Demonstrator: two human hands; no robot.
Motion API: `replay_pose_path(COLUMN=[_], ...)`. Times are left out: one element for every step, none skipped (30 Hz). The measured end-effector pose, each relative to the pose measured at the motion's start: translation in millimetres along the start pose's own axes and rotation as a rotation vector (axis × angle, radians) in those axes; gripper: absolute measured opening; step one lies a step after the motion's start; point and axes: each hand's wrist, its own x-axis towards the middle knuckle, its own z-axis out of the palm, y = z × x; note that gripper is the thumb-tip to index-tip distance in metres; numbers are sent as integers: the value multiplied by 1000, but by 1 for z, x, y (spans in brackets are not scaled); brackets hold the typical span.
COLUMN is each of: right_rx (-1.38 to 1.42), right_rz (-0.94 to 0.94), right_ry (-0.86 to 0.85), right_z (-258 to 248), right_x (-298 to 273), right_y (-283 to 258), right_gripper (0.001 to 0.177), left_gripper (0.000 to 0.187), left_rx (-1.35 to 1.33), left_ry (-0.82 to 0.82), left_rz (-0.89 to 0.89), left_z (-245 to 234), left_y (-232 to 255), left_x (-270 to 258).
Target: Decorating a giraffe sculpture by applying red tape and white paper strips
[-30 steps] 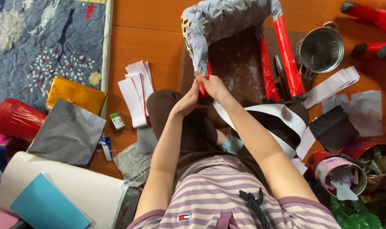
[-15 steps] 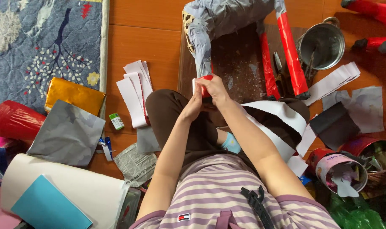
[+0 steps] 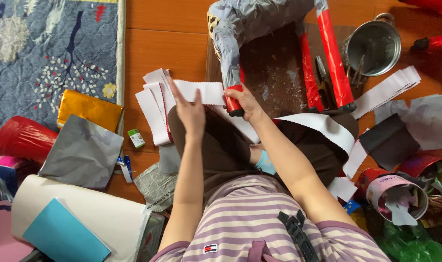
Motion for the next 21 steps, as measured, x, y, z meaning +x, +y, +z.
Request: replay_pose_path(right_rx=[-34, -67, -67, -56, -47, -49, -447, -845, -847, -1143, -1437, -1439, -1277, -1115, -1116, -870, -619, -615, -365, -115, -112], right_rz=[-46, -92, -89, -112, -137, -137, -282, -424, -427, -689, -949, -946, -884, -821, -818, -723, -620, -614, -512, -406, -406], right_ry=[22, 43, 41, -14, -68, -70, 11, 96, 96, 137, 178, 180, 221, 261, 266, 319, 366, 370, 408, 440, 439], right_z=[-2, -4, 4, 12, 19, 23, 27, 32, 30, 28, 25, 24, 22, 20, 19, 17, 17, 16, 18, 21, 22], right_x=[1, 3, -6, -14, -23, -33, -43, -52, -52, -53, -55, -56, -56, -55, -53, -52, -50, -47, -43, -38, -31], right_y=[3, 6, -1, -9, -18, -22, -28, -33, -33, -32, -28, -28, -29, -31, -34, -37, -37, -38, -40, -42, -38], right_gripper=[56, 55, 55, 62, 70, 70, 86, 103, 103, 88, 77, 77, 66, 56, 56, 42, 35, 35, 38, 48, 48], left_gripper=[86, 90, 90, 86, 82, 82, 55, 30, 30, 15, 7, 7, 41, 81, 81, 86, 91, 91, 64, 40, 40], left_rx=[101, 202, 205, 239, 269, 269, 23, -223, -225, -22, 183, 180, 146, 108, 104, -131, -360, -358, -326, -287, -284], left_ry=[133, 266, 267, 387, 508, 510, 435, 356, 358, 197, 28, 26, -219, -467, -471, -708, -933, -940, -648, -357, -359], left_rz=[13, 28, 26, 65, 106, 106, 195, 282, 284, 445, 597, 595, 726, 852, 852, 661, 447, 441, 283, 124, 125], left_z=[-8, -16, -18, -19, -20, -6, 9, 23, 44, 66, 88, 102, 118, 134, 117, 101, 82, 75, 67, 58, 64], left_y=[11, 21, 28, 36, 43, 44, 46, 47, 55, 62, 69, 78, 88, 98, 109, 120, 129, 113, 98, 83, 51], left_x=[12, 23, 40, 57, 74, 79, 86, 93, 92, 90, 85, 73, 61, 49, 46, 42, 38, 33, 31, 30, 24])
